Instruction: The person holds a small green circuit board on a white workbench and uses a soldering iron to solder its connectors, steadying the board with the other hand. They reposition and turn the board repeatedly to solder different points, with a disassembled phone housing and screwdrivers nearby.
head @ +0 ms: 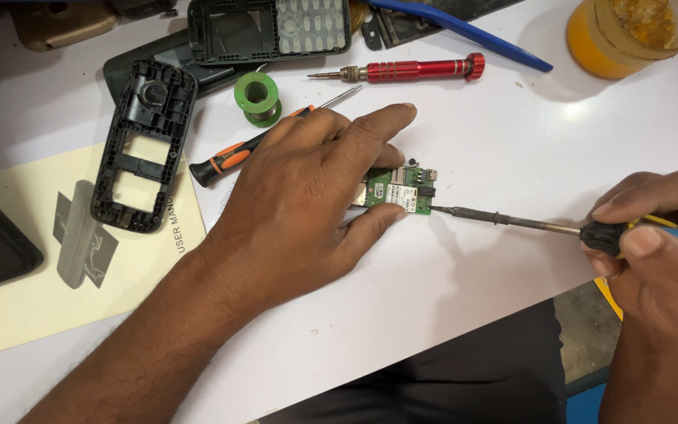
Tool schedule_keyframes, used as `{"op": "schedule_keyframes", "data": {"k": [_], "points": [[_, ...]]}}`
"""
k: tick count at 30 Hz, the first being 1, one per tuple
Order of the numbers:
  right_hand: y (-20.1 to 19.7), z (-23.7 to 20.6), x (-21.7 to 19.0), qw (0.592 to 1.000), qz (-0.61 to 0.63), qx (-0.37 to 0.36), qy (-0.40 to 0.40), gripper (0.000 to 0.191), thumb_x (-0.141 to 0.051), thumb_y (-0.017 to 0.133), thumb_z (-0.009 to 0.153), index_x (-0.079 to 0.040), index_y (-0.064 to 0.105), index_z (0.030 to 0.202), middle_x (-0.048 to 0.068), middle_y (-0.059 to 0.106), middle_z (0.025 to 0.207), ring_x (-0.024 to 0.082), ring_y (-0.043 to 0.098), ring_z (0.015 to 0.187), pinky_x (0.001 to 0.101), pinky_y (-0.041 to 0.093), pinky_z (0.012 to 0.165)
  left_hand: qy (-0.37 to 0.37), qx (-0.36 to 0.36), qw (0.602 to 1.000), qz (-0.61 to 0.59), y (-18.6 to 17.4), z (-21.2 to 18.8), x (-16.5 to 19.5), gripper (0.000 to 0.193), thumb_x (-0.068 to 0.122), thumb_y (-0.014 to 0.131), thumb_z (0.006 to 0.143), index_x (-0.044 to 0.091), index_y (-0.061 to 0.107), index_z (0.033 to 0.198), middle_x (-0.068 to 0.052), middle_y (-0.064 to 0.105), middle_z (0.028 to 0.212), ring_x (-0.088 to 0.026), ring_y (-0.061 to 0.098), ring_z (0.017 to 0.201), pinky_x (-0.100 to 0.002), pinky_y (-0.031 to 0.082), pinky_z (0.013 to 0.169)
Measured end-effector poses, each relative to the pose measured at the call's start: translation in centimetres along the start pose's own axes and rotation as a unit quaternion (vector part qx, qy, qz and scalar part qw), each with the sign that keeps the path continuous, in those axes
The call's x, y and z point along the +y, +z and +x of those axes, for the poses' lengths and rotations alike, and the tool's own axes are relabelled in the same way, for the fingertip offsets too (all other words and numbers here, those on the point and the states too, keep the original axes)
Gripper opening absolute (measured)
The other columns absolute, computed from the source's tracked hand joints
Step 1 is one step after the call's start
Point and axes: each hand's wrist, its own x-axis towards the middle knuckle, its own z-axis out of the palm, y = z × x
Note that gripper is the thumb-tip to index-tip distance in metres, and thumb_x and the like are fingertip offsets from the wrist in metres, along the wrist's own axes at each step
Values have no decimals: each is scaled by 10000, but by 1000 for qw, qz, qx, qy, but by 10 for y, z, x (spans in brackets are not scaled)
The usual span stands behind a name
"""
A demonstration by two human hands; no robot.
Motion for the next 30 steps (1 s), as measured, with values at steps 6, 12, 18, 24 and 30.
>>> {"op": "schedule_keyframes", "data": {"k": [6, 12, 18, 24, 30], "points": [[0, 1, 1, 1000, 29, -8, -1, 219, -206, 673, 1026, -10, 601, 1092, 158, 642, 790, 133, 598, 564, 243, 514, 530, 6, 3, 1000, 2, 0, 0, 0, 734, 247, 835, 886, 63, 455, 1487, 0, 771, 1129, -189, 626, 1075, -439, 468, 966], [2, 0, -1, 1000, 16, 2, 0, 228, -217, 677, 1025, -12, 590, 1074, 157, 665, 763, 130, 594, 561, 245, 514, 541, 5, 2, 1000, 3, 0, 0, 0, 728, 250, 833, 887, 62, 459, 1482, -3, 771, 1125, -191, 627, 1085, -441, 467, 965], [4, -2, 0, 999, 39, 5, -6, 256, -221, 684, 1053, 9, 573, 1028, 172, 651, 796, 143, 572, 581, 247, 492, 558, 6, 3, 1000, -3, 0, 0, 0, 723, 240, 826, 894, 53, 457, 1487, -3, 769, 1133, -197, 624, 1080, -445, 458, 991], [-3, -1, 5, 1000, 23, 12, 8, 238, -206, 665, 1012, 14, 583, 1054, 170, 628, 787, 150, 566, 552, 248, 486, 511, 10, 10, 1000, -7, -2, -1, 1, 700, 224, 819, 898, 46, 470, 1478, -4, 765, 1123, -218, 616, 1087, -453, 449, 1006], [-14, -12, 31, 997, 66, 28, -3, 207, -171, 598, 1088, 29, 566, 1047, 171, 595, 834, 161, 525, 597, 239, 433, 524, 24, 21, 999, -8, -6, 0, 4, 690, 236, 805, 915, 50, 474, 1492, -47, 747, 1145, -238, 606, 1102, -453, 435, 1041]]}}
